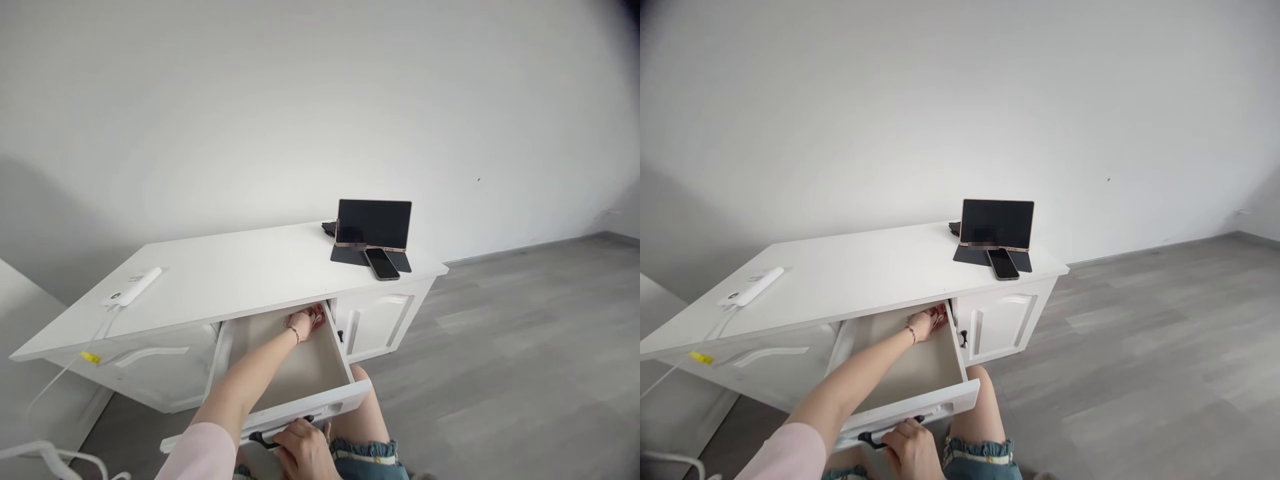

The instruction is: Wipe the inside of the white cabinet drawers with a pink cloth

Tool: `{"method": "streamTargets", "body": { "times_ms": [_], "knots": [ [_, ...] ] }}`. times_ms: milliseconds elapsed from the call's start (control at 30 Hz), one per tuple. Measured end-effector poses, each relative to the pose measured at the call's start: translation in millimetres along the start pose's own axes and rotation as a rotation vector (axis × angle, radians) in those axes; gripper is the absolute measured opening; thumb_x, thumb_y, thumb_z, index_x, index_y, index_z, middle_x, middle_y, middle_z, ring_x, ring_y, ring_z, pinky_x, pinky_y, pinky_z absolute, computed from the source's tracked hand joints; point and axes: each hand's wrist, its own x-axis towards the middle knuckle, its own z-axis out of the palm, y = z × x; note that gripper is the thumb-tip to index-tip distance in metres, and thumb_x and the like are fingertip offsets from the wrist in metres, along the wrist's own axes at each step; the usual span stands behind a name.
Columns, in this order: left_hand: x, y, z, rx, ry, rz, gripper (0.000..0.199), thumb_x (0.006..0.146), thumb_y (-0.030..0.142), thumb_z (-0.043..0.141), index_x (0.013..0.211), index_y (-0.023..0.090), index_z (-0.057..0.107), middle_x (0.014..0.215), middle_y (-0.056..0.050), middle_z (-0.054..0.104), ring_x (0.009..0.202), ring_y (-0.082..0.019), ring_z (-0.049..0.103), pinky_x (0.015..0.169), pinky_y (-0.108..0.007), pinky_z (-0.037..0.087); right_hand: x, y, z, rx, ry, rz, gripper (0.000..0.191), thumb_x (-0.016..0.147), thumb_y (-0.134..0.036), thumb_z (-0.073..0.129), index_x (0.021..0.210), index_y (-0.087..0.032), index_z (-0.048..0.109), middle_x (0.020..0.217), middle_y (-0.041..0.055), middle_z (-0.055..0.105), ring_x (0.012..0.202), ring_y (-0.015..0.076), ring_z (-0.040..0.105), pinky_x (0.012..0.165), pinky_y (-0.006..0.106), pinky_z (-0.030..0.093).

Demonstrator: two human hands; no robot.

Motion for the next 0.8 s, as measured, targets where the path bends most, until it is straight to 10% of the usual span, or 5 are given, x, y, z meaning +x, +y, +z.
{"method": "streamTargets", "body": {
  "times_ms": [433, 600, 800],
  "knots": [
    [-57, 20, 6.2, 0.077, -0.117, 0.323, 0.046, 0.081, 0.018, 0.052, 0.126, 0.025, 0.055, 0.126, -0.012, 0.063, 0.098, -0.029, 0.065, 0.08, -0.039, 0.049, 6, -22, -32, 0.068, -0.114, 0.148, 0.016, 0.083, -0.015, 0.063, 0.094, -0.025, 0.07, 0.088, -0.0006, 0.071, 0.086, 0.0171, 0.062, 0.075, 0.022, 0.046],
    [-79, 32, -1.7, 0.043, -0.232, 0.409, 0.045, 0.07, 0.022, 0.062, 0.113, 0.036, 0.064, 0.088, -0.004, 0.074, 0.08, -0.027, 0.068, 0.071, -0.038, 0.051, 6, -27, -37, 0.083, -0.105, 0.161, 0.02, 0.083, -0.012, 0.062, 0.096, -0.024, 0.072, 0.09, 0.0016, 0.072, 0.088, 0.0196, 0.063, 0.077, 0.027, 0.048],
    [-104, 32, -13.3, -0.115, -0.332, 0.352, 0.021, 0.072, 0.026, 0.057, 0.089, 0.027, 0.07, 0.08, -0.002, 0.074, 0.074, -0.024, 0.066, 0.068, -0.035, 0.051, 3, -32, -46, 0.131, -0.11, 0.153, 0.032, 0.083, -0.006, 0.052, 0.104, -0.022, 0.07, 0.098, 0.0044, 0.071, 0.098, 0.0207, 0.062, 0.086, 0.031, 0.05]
  ]
}}
